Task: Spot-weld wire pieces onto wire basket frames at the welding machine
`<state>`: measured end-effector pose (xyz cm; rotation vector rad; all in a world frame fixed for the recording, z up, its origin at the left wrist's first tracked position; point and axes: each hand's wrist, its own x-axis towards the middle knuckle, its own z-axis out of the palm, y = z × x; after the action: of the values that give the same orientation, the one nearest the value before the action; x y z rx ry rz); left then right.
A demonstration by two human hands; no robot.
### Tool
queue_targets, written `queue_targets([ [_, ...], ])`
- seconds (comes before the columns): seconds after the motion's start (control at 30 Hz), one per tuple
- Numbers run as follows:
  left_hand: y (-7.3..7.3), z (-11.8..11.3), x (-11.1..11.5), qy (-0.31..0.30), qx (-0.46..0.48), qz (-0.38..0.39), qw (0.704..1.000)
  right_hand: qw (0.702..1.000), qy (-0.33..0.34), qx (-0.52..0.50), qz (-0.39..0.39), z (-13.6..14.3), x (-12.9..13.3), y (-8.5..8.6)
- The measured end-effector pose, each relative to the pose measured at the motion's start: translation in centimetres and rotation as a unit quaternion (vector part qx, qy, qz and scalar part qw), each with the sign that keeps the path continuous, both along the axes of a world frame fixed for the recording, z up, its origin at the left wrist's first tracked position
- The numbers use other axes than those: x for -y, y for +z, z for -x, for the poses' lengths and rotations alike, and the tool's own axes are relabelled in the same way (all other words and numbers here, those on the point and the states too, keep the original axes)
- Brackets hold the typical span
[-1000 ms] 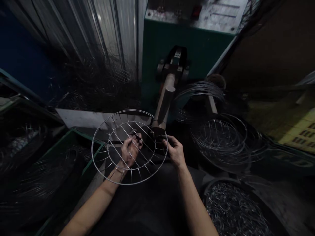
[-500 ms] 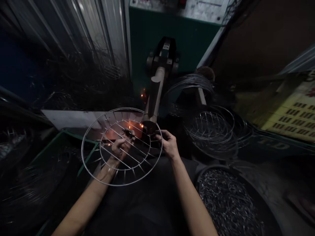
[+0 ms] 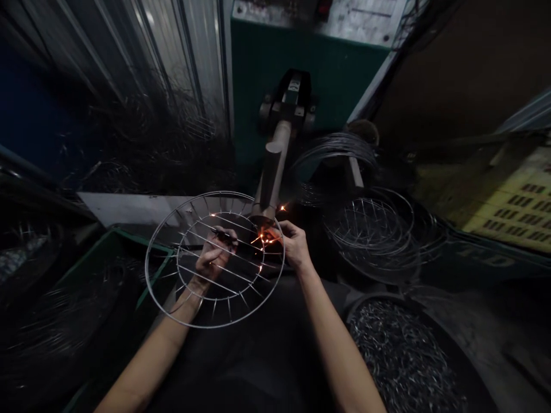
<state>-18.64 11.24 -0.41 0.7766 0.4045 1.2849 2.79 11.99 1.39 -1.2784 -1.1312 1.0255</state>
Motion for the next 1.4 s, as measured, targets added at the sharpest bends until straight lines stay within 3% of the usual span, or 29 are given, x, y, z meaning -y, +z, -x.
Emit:
queue_targets([
  [0.1,1.0,0.3,-0.2,-0.008,-0.011,-0.025,1.0,1.0,0.0,0.004,-0.007,0.0,1.1,1.0],
  [0.27,1.8,-1.2,1.0,0.086,-0.008,-0.047,0.995,0.999,-0.023,0.022,0.011,-1.2,2.5,0.9],
  [0.37,1.4,-1.7,1.6,0.106,-0.013,-0.053,0.993,1.0,-0.011,0.022,0.017,-1.4,2.3,0.7],
  [0.6,0.6,-1.7,1.3,0.086,-0.008,-0.07,0.994,1.0,-0.007,0.014,-0.01,-0.8,0.8,1.4],
  [0.87,-1.6,-1.0,1.1,0.058,-0.038,-0.053,0.996,1.0,-0.01,0.017,0.012,-1.7,1.7,-0.8],
  [1.0,-0.3,-0.6,0.8,0.054,-0.043,-0.061,0.996,0.999,-0.02,0.009,0.027,-1.2,2.4,0.2],
  [1.17,1.6,-1.7,1.4,0.101,-0.045,-0.097,0.989,0.999,-0.028,0.033,0.026,-1.7,3.5,0.7],
  [1.4,0.6,-2.1,3.3,0.137,-0.067,-0.078,0.985,0.999,-0.019,0.014,0.039,-1.4,3.8,0.5],
])
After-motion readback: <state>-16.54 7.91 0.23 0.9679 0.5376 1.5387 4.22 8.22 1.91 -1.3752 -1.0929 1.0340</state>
